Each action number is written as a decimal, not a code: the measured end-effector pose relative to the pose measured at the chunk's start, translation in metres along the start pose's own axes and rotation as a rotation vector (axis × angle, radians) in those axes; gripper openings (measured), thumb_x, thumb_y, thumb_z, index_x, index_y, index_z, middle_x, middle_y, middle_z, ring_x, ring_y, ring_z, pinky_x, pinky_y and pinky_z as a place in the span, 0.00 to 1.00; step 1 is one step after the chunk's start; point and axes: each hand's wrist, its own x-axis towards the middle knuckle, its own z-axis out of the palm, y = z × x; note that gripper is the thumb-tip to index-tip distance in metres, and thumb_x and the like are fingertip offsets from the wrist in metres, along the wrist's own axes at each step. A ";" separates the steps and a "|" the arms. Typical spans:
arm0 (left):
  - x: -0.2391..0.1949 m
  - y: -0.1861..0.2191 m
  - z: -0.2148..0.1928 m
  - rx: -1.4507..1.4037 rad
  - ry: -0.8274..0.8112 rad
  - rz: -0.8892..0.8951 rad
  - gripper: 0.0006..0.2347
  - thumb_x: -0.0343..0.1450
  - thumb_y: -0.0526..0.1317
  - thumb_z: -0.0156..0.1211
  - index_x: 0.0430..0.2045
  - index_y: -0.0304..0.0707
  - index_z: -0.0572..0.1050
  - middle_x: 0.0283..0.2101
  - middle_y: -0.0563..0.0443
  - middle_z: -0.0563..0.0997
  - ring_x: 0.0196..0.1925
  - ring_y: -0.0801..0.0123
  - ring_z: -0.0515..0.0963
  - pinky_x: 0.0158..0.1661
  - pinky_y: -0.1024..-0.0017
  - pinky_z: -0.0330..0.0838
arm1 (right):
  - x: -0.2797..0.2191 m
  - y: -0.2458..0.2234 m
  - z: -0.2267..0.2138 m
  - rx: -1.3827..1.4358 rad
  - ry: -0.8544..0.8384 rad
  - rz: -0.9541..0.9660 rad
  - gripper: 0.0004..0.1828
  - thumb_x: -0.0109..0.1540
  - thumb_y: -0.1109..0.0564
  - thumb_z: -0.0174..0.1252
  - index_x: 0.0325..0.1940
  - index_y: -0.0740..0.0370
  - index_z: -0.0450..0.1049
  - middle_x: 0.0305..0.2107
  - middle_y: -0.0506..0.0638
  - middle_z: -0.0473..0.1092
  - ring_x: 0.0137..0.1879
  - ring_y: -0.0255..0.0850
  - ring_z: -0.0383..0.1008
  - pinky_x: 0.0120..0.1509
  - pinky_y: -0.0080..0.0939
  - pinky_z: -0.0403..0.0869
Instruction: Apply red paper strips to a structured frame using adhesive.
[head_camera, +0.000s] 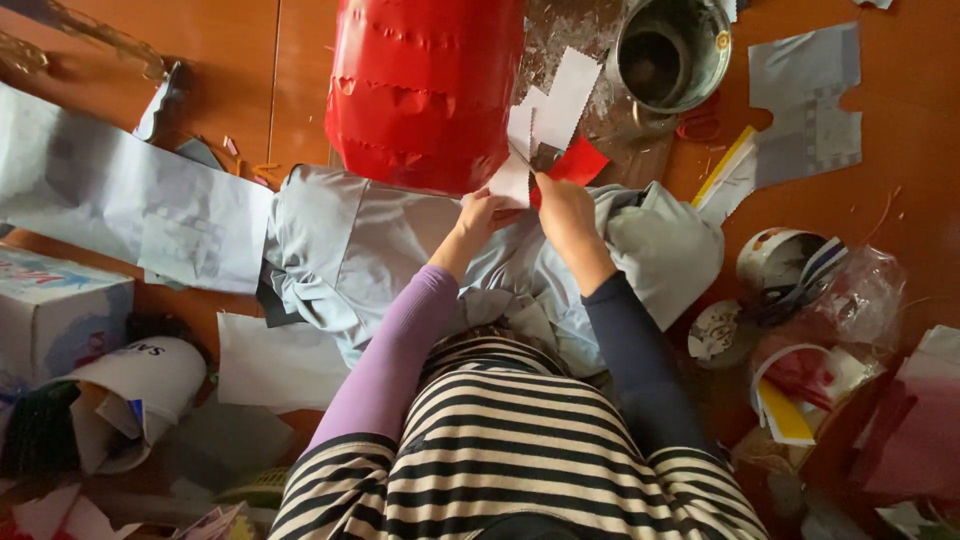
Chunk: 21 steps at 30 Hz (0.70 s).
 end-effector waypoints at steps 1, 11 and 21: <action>0.002 -0.003 -0.001 -0.004 0.007 0.002 0.09 0.70 0.31 0.53 0.43 0.29 0.73 0.41 0.42 0.83 0.42 0.57 0.86 0.45 0.58 0.84 | 0.007 -0.005 0.003 -0.050 -0.054 0.042 0.14 0.64 0.63 0.52 0.53 0.60 0.75 0.30 0.61 0.75 0.41 0.61 0.76 0.44 0.61 0.72; -0.017 0.031 0.025 -0.007 0.013 0.067 0.11 0.73 0.40 0.59 0.46 0.34 0.72 0.40 0.44 0.79 0.39 0.56 0.82 0.36 0.58 0.78 | -0.057 -0.027 -0.016 -0.031 -0.168 0.271 0.21 0.63 0.64 0.50 0.61 0.61 0.73 0.29 0.66 0.73 0.38 0.64 0.75 0.39 0.62 0.72; -0.023 0.027 0.013 -0.105 -0.099 0.054 0.17 0.75 0.48 0.59 0.51 0.35 0.73 0.45 0.41 0.80 0.41 0.54 0.83 0.35 0.58 0.78 | -0.115 -0.046 -0.050 0.066 -0.206 0.235 0.18 0.63 0.65 0.51 0.56 0.63 0.75 0.31 0.66 0.73 0.38 0.64 0.76 0.41 0.59 0.74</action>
